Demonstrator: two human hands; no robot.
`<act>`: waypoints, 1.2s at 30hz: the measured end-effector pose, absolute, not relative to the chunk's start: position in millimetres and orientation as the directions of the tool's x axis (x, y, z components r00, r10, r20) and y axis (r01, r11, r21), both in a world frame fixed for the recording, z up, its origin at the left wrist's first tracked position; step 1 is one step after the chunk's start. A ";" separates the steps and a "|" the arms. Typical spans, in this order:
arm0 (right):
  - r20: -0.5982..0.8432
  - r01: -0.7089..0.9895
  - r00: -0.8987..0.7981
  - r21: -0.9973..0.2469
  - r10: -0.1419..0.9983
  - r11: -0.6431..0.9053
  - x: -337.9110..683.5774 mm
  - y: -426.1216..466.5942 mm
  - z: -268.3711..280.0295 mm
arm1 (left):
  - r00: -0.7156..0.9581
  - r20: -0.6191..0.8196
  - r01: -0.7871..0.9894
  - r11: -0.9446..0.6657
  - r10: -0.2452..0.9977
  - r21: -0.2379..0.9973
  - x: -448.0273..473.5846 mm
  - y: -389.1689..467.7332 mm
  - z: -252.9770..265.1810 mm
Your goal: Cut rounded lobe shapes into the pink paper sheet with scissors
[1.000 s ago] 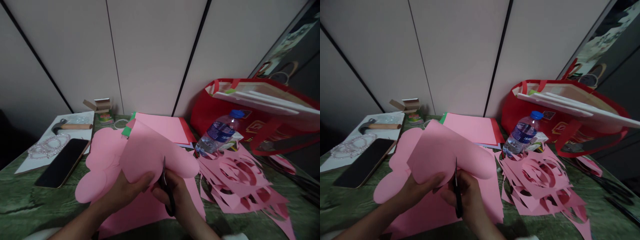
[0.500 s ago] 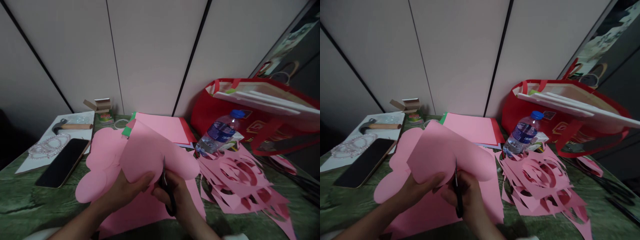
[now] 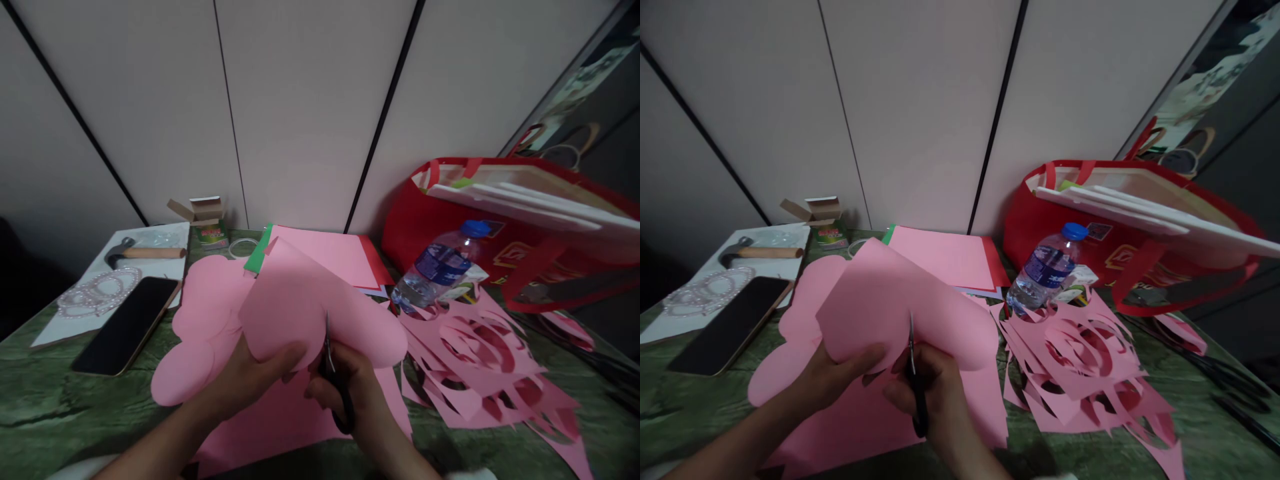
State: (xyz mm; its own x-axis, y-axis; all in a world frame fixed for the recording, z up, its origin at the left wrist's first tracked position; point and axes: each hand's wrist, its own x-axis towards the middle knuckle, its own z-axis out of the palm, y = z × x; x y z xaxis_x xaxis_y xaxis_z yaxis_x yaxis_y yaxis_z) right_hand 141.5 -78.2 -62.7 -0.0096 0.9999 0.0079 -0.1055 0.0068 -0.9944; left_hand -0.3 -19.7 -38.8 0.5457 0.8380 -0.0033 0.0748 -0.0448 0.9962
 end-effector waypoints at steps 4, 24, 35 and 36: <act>-0.010 -0.120 0.003 -0.993 1.000 -0.009 141.8 -77.9 -67.2 | 0.526 -0.007 0.083 -0.044 0.850 0.996 -1.8 -20.2 -40.4; 0.009 -0.012 0.133 -1.000 0.991 0.011 140.6 -73.5 -75.4 | 0.407 0.052 0.112 -0.106 0.912 0.988 6.5 -22.8 -36.1; 0.039 -0.202 -0.082 -0.979 0.996 0.022 144.5 -71.2 -59.5 | 0.444 -0.005 0.124 -0.056 0.896 0.991 11.5 -22.0 -34.5; 0.044 -0.205 -0.077 -0.978 0.996 0.028 144.7 -71.1 -59.9 | 0.435 -0.006 0.129 -0.056 0.901 0.990 11.8 -22.2 -35.6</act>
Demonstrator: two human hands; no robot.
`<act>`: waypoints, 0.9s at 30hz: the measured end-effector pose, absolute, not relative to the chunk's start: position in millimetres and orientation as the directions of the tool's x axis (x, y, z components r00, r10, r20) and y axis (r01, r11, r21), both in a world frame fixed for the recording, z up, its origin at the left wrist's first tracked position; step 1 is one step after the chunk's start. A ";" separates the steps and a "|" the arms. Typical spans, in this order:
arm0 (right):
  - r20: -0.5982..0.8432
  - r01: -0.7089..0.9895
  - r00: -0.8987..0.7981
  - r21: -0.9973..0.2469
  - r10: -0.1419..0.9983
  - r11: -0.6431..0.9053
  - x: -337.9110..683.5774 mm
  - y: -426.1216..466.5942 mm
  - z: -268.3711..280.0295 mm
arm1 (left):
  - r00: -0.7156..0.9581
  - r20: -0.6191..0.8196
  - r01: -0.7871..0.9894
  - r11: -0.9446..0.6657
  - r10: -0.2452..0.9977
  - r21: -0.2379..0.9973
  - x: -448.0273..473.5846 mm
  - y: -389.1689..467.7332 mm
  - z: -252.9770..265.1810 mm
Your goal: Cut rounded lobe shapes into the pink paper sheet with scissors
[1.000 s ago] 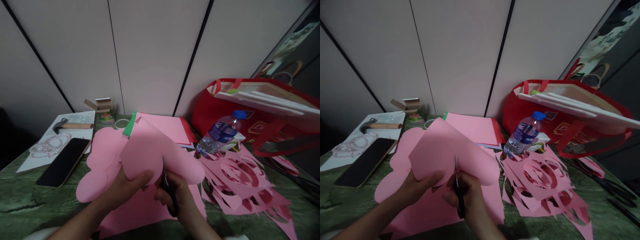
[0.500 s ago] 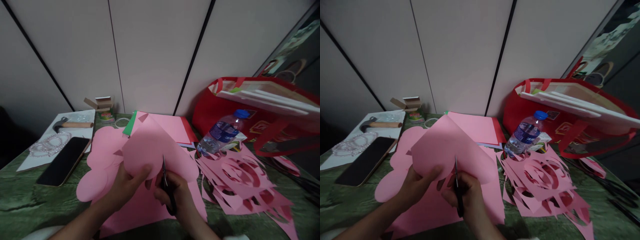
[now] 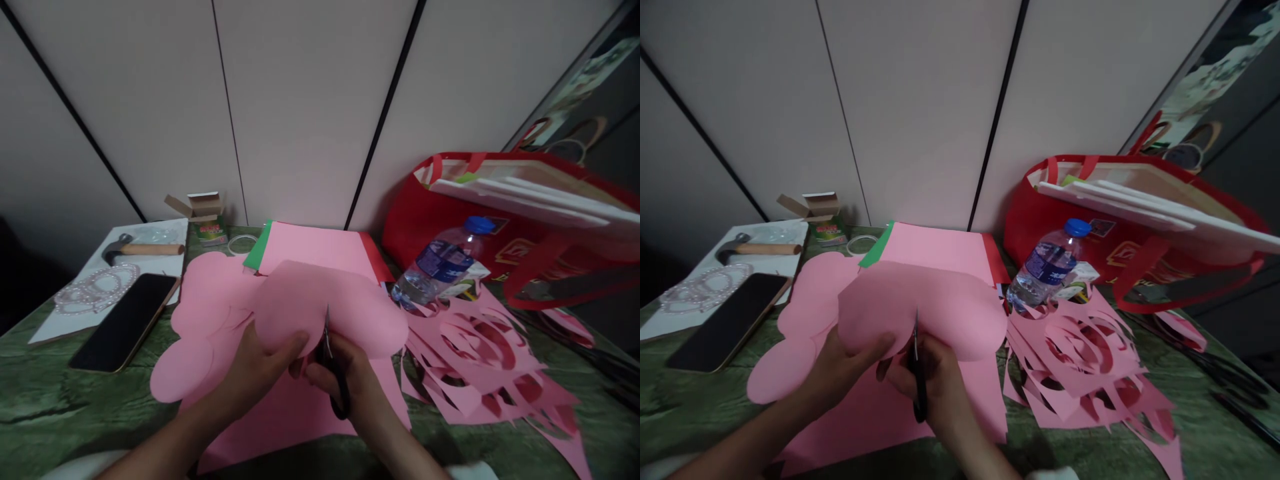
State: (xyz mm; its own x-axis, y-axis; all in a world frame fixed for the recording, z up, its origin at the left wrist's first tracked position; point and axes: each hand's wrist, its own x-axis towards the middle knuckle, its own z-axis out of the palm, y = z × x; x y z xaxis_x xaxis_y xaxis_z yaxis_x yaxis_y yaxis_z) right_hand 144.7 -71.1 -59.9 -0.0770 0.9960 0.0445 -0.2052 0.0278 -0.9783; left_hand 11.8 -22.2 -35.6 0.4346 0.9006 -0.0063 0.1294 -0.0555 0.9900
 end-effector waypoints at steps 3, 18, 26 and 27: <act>0.046 -0.194 -0.049 -0.980 0.998 0.036 145.6 -70.5 -62.4 | 0.413 -0.012 0.149 -0.054 0.910 0.987 12.4 -23.0 -38.3; 0.062 -0.203 -0.023 -0.978 0.998 0.056 146.4 -72.3 -60.7 | 0.412 0.026 0.186 -0.112 0.911 0.976 11.6 -22.8 -39.4; 0.049 -0.193 0.001 -0.980 0.999 0.048 145.6 -71.2 -66.4 | 0.425 0.036 0.172 -0.120 0.905 0.978 13.0 -20.1 -38.4; 0.050 -0.185 0.002 -0.982 0.999 0.050 145.6 -71.1 -67.3 | 0.425 0.030 0.170 -0.112 0.905 0.979 12.9 -20.3 -38.3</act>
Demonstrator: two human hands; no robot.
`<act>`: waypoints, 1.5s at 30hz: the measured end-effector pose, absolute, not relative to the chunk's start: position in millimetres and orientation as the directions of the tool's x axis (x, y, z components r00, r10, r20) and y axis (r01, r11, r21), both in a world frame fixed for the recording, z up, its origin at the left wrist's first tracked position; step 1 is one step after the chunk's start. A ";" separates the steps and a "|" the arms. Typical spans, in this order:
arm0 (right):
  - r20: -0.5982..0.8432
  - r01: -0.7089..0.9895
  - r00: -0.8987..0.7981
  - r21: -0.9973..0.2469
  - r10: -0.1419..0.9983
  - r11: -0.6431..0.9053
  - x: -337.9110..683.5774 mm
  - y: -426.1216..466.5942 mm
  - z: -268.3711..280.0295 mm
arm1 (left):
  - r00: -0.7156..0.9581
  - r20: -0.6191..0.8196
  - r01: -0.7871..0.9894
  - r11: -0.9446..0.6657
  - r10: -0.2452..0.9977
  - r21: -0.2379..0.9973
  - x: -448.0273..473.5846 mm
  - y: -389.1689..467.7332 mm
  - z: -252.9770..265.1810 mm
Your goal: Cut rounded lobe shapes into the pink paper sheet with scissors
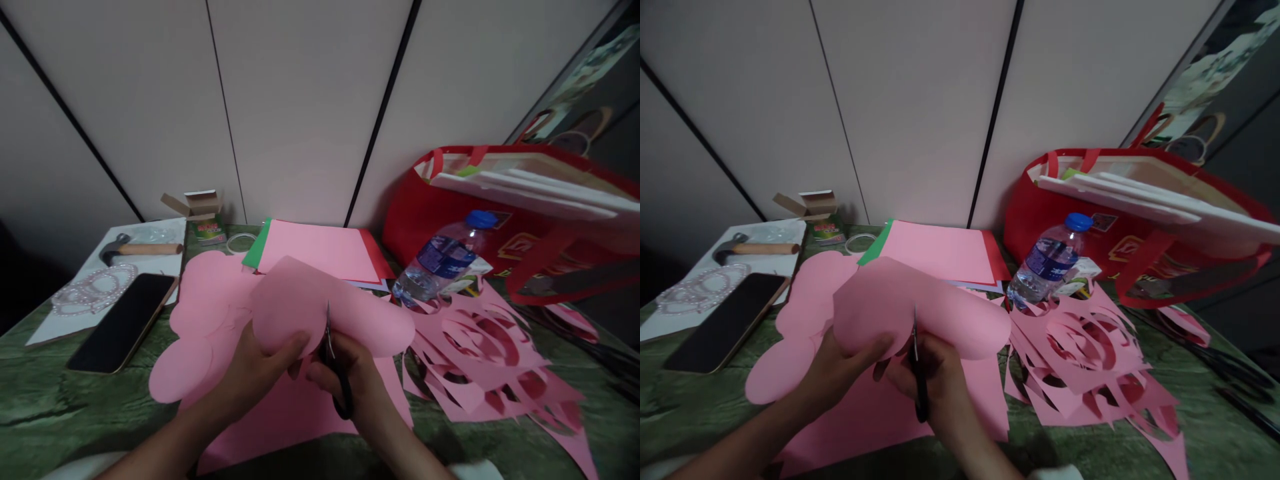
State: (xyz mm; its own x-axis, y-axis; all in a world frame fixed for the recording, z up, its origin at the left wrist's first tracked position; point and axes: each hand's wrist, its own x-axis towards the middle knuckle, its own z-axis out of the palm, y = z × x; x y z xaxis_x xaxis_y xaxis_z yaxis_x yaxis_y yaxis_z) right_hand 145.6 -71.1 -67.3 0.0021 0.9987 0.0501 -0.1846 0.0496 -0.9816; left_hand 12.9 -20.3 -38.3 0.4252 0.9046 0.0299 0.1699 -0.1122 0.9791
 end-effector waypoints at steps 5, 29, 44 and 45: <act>0.044 -0.145 0.024 -0.988 0.999 0.047 145.3 -70.8 -70.1 | 0.435 0.039 0.158 -0.118 0.900 0.980 11.2 -22.5 -37.5; 0.011 -0.168 0.026 -0.986 1.000 0.016 145.3 -73.3 -65.7 | 0.494 -0.062 0.146 -0.012 0.867 0.989 9.0 -20.7 -28.5; -0.001 -0.134 0.007 -0.991 1.000 0.000 146.9 -73.7 -64.0 | 0.491 -0.053 0.134 -0.015 0.870 0.991 10.1 -20.9 -28.5; -0.003 -0.126 0.013 -0.992 1.000 -0.001 146.8 -73.8 -64.6 | 0.489 -0.049 0.132 -0.018 0.871 0.991 10.2 -20.9 -28.6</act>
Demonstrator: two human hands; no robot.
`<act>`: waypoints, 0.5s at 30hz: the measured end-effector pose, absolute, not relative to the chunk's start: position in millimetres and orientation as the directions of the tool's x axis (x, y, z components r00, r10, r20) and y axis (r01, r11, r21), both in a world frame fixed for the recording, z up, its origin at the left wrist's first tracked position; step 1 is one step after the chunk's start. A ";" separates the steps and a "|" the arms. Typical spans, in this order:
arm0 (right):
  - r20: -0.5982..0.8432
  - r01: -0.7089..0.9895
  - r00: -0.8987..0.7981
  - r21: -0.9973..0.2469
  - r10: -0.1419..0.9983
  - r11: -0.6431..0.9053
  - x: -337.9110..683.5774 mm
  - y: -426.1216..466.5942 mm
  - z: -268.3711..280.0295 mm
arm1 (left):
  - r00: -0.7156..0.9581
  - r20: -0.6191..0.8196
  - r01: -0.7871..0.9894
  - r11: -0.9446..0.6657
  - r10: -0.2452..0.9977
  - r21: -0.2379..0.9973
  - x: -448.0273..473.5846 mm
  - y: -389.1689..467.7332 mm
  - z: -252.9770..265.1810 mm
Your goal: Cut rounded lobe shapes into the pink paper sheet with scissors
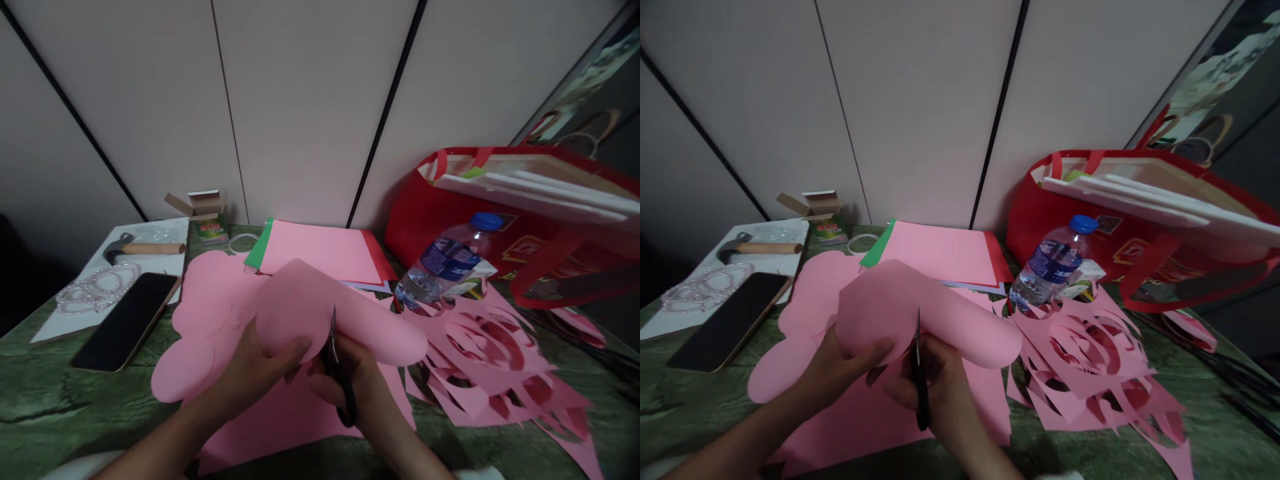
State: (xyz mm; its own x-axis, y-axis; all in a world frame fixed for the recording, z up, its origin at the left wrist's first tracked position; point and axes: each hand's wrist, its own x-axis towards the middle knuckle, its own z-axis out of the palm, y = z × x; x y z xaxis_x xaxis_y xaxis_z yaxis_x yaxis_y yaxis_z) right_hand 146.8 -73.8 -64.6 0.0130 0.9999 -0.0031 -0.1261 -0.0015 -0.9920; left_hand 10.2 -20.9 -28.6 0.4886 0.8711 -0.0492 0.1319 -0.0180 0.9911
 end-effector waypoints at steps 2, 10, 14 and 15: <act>-0.002 -0.123 0.016 -0.992 1.000 0.000 146.7 -74.1 -65.9 | 0.477 -0.052 0.131 -0.013 0.877 0.991 10.5 -20.8 -28.0; 0.017 -0.128 -0.005 -0.992 1.000 0.016 147.5 -73.5 -64.1 | 0.477 -0.073 0.162 -0.006 0.876 0.987 10.6 -21.2 -23.8; 0.020 -0.135 -0.001 -0.991 1.000 0.019 147.5 -73.4 -63.2 | 0.483 -0.075 0.158 -0.002 0.873 0.987 10.0 -21.9 -25.1; 0.022 -0.141 0.000 -0.990 1.000 0.022 147.6 -73.4 -63.8 | 0.482 -0.077 0.153 0.003 0.873 0.988 9.8 -22.0 -25.4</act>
State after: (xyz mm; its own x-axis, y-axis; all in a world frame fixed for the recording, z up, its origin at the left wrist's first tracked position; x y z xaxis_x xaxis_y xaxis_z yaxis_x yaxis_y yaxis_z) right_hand 147.6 -73.4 -63.8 -0.0002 0.9998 0.0219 -0.1407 0.0217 -0.9898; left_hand 9.8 -22.0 -25.4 0.4821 0.8727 -0.0773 0.1532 0.0028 0.9882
